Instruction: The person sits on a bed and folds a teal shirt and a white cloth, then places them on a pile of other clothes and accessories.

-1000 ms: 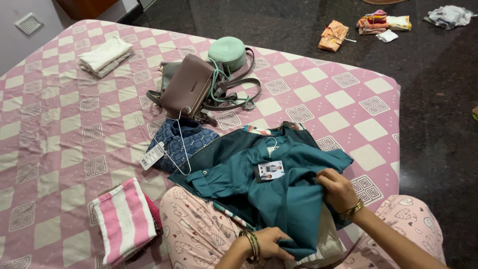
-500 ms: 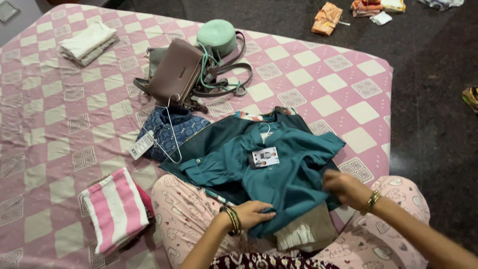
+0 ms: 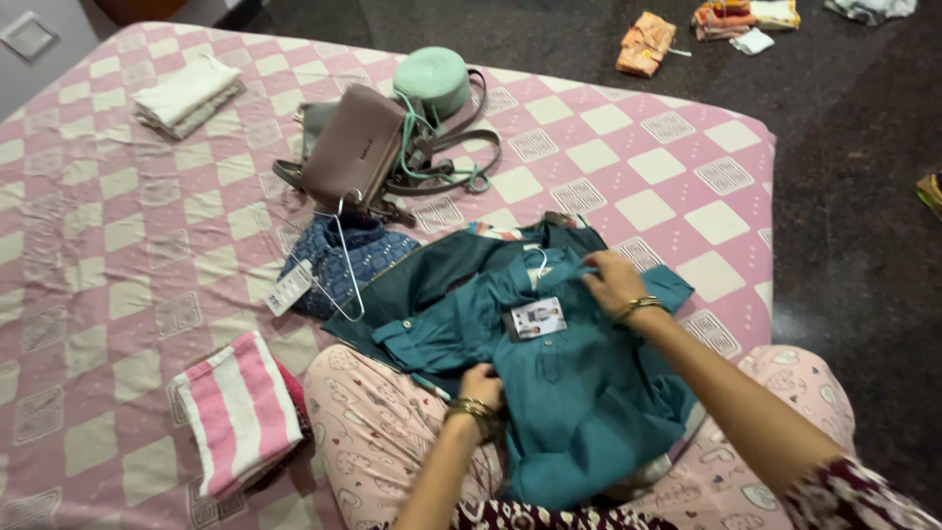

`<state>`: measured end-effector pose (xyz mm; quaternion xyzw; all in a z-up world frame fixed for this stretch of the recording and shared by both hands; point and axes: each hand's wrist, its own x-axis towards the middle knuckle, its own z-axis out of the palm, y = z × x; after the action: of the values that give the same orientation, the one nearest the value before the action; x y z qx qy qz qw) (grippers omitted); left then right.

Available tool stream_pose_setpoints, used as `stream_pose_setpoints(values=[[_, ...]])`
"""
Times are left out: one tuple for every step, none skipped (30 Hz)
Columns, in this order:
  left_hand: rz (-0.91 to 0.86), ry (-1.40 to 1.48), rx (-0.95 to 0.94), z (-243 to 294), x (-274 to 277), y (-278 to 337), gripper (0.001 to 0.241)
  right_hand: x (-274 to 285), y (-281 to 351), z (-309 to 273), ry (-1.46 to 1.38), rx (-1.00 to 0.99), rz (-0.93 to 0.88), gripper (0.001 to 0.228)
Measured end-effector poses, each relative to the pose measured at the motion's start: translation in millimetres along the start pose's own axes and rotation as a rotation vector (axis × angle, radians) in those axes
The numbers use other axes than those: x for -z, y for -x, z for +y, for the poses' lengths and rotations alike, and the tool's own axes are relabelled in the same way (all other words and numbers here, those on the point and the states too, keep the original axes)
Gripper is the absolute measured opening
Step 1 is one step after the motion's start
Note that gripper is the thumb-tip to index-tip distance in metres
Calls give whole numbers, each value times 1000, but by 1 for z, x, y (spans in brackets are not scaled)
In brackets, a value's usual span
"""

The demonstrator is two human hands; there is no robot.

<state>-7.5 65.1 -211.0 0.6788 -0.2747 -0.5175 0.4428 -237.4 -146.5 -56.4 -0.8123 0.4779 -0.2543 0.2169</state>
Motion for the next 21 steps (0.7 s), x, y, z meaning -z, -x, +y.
stream_pose_setpoints(values=[[-2, 81, 11, -11, -6, -1, 32, -14, -12, -7, 72, -12, -17, 35], [-4, 163, 21, -20, -11, 2, 36, -24, -25, -14, 144, -22, -32, 41], [10, 168, 81, -26, -15, 6, 37, -31, -36, -20, 190, -61, 11, 39], [21, 171, 147, -31, -17, 12, 39, -37, -42, -25, 234, -105, 51, 38], [-2, 244, 125, -34, -17, 17, 42, -41, -49, -30, 278, -150, 92, 36], [-27, 316, 100, -38, -18, 19, 45, -44, -57, -32, 304, -90, 92, 33], [-54, 388, 75, -37, -18, 17, 48, -46, -64, -34, 329, -31, 92, 31], [-55, 409, 74, -38, -18, 18, 49, -50, -66, -33, 357, 23, 86, 29], [-55, 429, 73, -39, -18, 19, 50, -54, -67, -33, 344, -57, -37, 30], [-57, 451, 72, -37, -19, 18, 50, -58, -70, -31, 333, -135, -160, 30], [-60, 415, 108, -35, -20, 18, 47, -63, -73, -29, 320, -214, -282, 30], [-61, 379, 144, -33, -19, 21, 43, -67, -75, -29, 181, -209, -246, 30], [-61, 343, 181, -30, -17, 23, 39, -68, -78, -29, 41, -205, -209, 30], [-73, 348, 199, -24, -15, 25, 38, -67, -83, -33, -99, -197, -169, 31], [-85, 354, 217, -18, -14, 31, 37, -62, -88, -38, -159, -203, -121, 30], [-101, 360, 233, -11, -14, 36, 35, -48, -93, -42, -216, -209, -71, 30], [-173, 323, 169, -2, -14, 41, 33, -30, -98, -50, -274, -215, -21, 30], [-247, 283, 103, 7, -12, 44, 31, -10, -105, -62, -234, -181, 49, 28], [-321, 242, 38, 18, -10, 45, 30, 13, -113, -76, -194, -147, 119, 26], [-282, 211, 11, 30, -10, 42, 29, 41, -119, -91, -258, -75, 136, 24], [-242, 180, -15, 41, -9, 40, 28, 68, -122, -107, -322, -3, 153, 22]])
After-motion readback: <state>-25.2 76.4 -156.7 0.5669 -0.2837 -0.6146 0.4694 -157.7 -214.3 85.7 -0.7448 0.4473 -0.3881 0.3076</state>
